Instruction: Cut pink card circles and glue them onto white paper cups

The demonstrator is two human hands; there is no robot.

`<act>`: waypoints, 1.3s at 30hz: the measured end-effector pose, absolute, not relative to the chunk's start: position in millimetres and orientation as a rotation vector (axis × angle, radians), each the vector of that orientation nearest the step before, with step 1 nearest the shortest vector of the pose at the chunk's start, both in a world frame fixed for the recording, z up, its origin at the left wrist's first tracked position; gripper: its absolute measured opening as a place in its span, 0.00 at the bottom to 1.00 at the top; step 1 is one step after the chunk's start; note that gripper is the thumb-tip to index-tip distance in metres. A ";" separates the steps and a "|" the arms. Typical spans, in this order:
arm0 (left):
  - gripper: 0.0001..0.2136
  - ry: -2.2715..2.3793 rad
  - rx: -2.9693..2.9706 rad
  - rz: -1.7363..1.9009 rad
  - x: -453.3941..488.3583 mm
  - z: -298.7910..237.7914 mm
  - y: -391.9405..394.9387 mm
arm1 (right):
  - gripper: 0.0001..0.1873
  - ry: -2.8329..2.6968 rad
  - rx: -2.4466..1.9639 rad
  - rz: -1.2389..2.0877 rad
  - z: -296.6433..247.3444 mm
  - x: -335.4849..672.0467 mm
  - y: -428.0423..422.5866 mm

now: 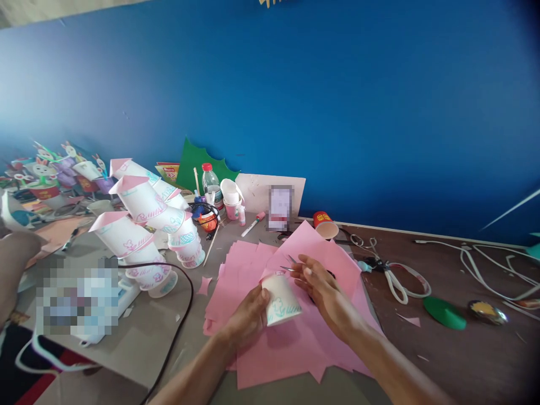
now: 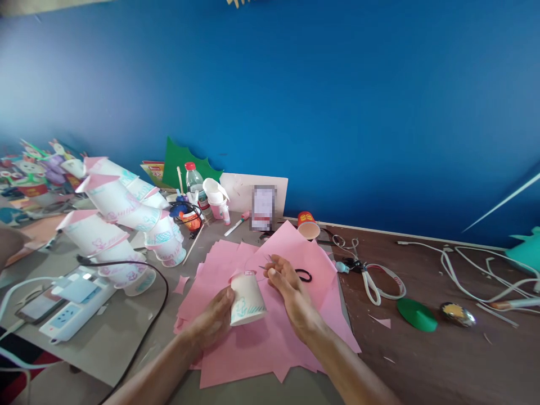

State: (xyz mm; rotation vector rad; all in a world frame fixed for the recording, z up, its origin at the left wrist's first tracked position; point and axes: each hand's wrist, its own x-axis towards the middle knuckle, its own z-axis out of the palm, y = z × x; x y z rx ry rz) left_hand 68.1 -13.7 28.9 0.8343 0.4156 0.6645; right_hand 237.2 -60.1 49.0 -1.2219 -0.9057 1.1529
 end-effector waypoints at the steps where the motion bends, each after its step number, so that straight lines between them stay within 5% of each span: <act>1: 0.28 0.401 0.839 0.655 67.7 29.8 -13.5 | 0.25 -0.893 -1.225 1.177 48.1 233.1 -57.0; 24: 0.46 0.569 1.127 0.755 64.9 19.9 -11.0 | 0.32 -0.743 -1.119 1.418 51.9 220.2 -63.3; 39: 0.23 0.523 1.094 0.602 61.4 31.7 -13.3 | 0.15 -0.453 -0.852 1.474 40.5 228.7 -51.4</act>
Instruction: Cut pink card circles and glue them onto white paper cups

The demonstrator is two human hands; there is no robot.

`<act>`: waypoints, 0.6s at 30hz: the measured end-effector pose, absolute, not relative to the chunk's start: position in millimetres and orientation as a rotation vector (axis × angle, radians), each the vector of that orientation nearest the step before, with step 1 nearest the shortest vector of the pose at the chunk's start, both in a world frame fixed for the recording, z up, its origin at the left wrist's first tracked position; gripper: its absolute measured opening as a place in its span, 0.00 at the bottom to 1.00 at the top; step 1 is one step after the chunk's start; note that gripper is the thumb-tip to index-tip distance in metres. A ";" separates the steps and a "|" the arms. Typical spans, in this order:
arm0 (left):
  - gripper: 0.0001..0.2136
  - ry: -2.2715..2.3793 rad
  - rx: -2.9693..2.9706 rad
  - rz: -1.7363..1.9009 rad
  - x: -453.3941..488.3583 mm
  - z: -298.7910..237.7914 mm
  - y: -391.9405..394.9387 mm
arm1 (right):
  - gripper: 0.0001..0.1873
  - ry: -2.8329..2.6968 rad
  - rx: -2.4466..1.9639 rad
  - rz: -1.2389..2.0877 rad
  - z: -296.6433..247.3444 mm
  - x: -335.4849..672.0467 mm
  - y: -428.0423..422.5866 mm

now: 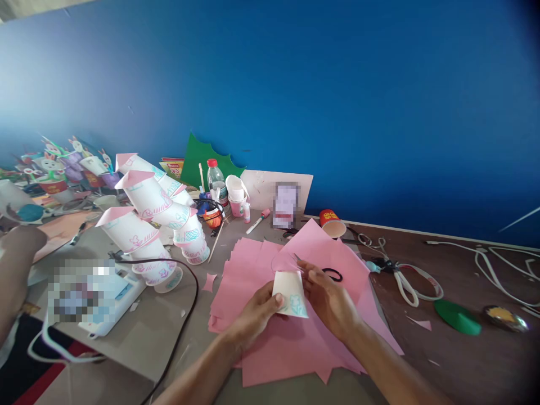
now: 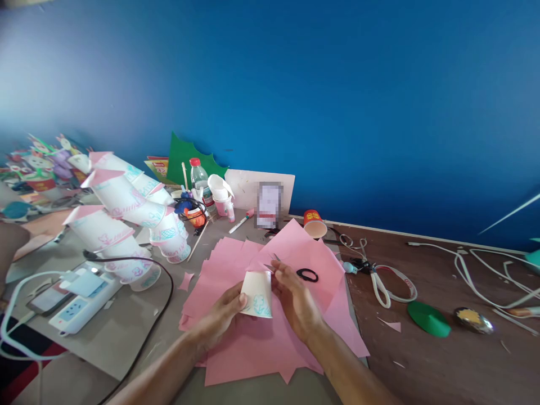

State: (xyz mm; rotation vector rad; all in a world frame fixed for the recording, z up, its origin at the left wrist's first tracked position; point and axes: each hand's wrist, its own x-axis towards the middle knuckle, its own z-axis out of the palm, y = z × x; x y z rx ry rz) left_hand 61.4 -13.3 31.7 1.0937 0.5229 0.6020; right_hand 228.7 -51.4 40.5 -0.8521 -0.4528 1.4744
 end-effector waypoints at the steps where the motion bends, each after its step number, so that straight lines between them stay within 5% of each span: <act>1: 0.22 0.509 1.074 0.585 60.9 29.9 -13.5 | 0.14 -0.418 -0.848 1.459 40.7 231.8 -49.5; 18: 0.18 0.371 0.768 0.438 67.6 29.4 -16.5 | 0.14 -0.551 -0.715 1.675 36.6 234.2 -43.8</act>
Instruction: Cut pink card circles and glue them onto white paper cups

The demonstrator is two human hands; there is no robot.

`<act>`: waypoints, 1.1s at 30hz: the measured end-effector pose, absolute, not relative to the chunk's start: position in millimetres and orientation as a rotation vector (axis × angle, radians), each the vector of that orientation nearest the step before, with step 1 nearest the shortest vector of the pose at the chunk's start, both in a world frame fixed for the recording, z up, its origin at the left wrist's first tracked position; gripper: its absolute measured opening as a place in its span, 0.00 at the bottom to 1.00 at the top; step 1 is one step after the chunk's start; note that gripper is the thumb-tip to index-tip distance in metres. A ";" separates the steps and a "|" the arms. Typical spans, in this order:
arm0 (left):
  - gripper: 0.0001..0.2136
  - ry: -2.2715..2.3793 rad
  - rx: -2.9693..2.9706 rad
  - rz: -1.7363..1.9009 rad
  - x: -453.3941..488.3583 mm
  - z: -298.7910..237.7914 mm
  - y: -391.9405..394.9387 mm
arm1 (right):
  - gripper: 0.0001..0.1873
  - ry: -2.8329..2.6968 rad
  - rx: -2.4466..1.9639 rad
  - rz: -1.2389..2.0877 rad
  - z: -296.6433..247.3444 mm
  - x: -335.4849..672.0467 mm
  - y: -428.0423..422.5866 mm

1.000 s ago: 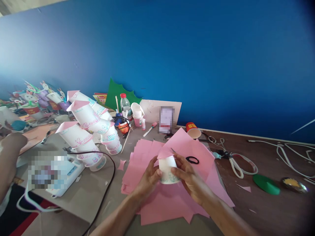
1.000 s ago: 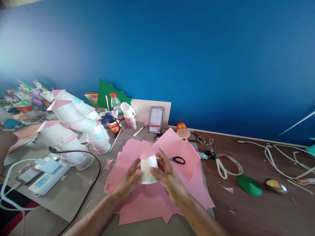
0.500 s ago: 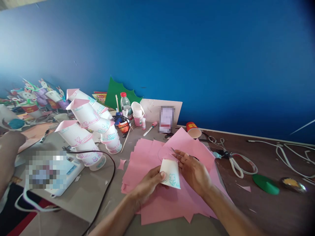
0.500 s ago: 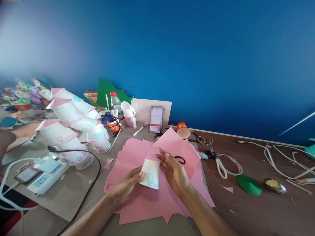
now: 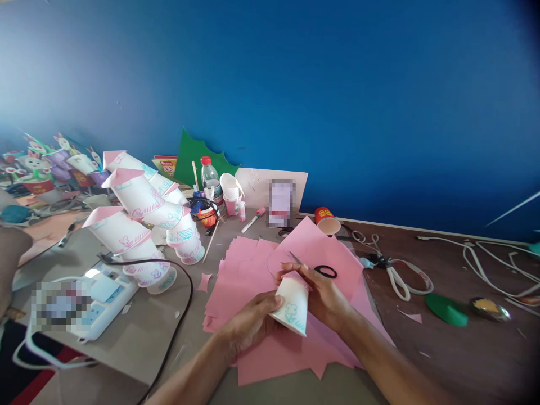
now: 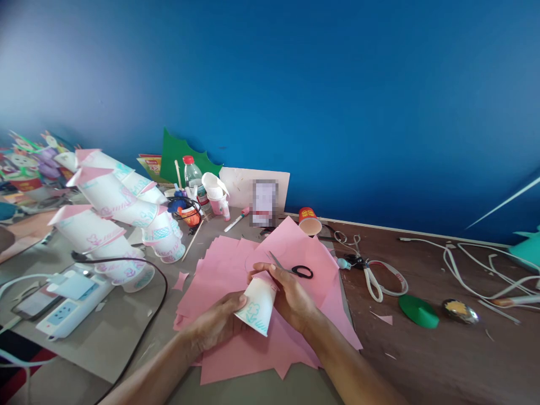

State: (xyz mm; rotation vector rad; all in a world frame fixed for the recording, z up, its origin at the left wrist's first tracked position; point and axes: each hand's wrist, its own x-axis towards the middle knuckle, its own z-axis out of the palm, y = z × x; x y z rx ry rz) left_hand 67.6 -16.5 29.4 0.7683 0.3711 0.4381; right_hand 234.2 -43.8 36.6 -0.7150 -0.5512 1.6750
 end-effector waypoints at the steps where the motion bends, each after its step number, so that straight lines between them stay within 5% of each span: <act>1: 0.17 0.379 0.759 0.447 68.1 27.7 -16.1 | 0.13 -0.551 -0.720 1.670 36.5 233.2 -44.0; 33: 0.16 0.464 0.724 0.488 69.4 29.6 -18.3 | 0.08 -0.767 -0.977 1.362 33.3 220.7 -52.4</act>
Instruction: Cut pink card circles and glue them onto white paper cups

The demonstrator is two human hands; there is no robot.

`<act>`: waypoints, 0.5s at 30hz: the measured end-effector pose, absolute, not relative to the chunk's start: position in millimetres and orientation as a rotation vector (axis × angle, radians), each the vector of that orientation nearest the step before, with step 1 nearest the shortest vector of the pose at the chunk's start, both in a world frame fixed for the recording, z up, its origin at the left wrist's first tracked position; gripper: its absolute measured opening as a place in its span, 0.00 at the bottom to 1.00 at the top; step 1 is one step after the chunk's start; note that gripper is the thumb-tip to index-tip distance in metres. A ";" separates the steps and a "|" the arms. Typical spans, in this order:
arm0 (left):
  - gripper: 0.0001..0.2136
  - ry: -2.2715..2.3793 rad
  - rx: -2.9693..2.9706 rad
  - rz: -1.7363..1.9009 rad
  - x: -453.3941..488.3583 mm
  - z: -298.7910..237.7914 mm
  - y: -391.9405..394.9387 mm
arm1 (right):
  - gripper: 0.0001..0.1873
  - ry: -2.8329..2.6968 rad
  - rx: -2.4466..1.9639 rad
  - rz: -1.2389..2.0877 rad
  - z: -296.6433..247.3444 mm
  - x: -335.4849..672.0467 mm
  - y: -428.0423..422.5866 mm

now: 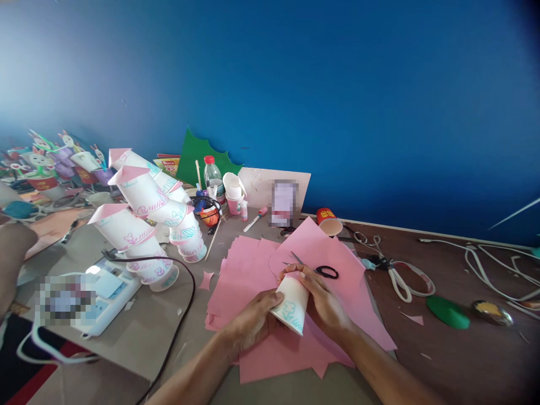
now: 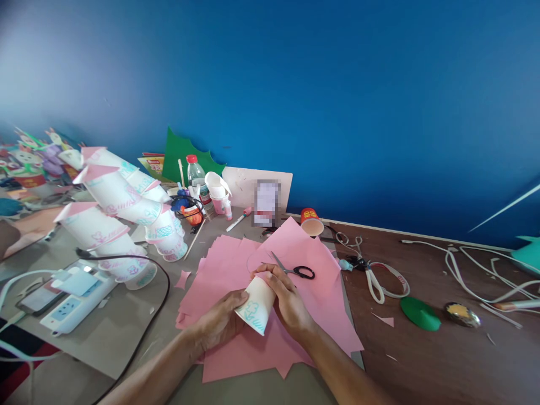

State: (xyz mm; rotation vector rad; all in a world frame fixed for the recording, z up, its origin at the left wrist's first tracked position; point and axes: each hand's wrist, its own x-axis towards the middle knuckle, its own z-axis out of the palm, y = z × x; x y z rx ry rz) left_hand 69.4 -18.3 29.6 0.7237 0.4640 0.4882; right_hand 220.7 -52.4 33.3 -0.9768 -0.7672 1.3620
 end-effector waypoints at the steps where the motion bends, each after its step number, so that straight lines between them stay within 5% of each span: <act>1: 0.16 0.455 0.719 0.486 69.3 27.7 -18.0 | 0.08 -0.766 -0.977 1.367 34.0 220.8 -52.6; 15: 0.17 0.392 0.628 0.477 70.6 19.7 -14.1 | 0.19 -0.610 -0.874 1.470 47.1 233.0 -50.4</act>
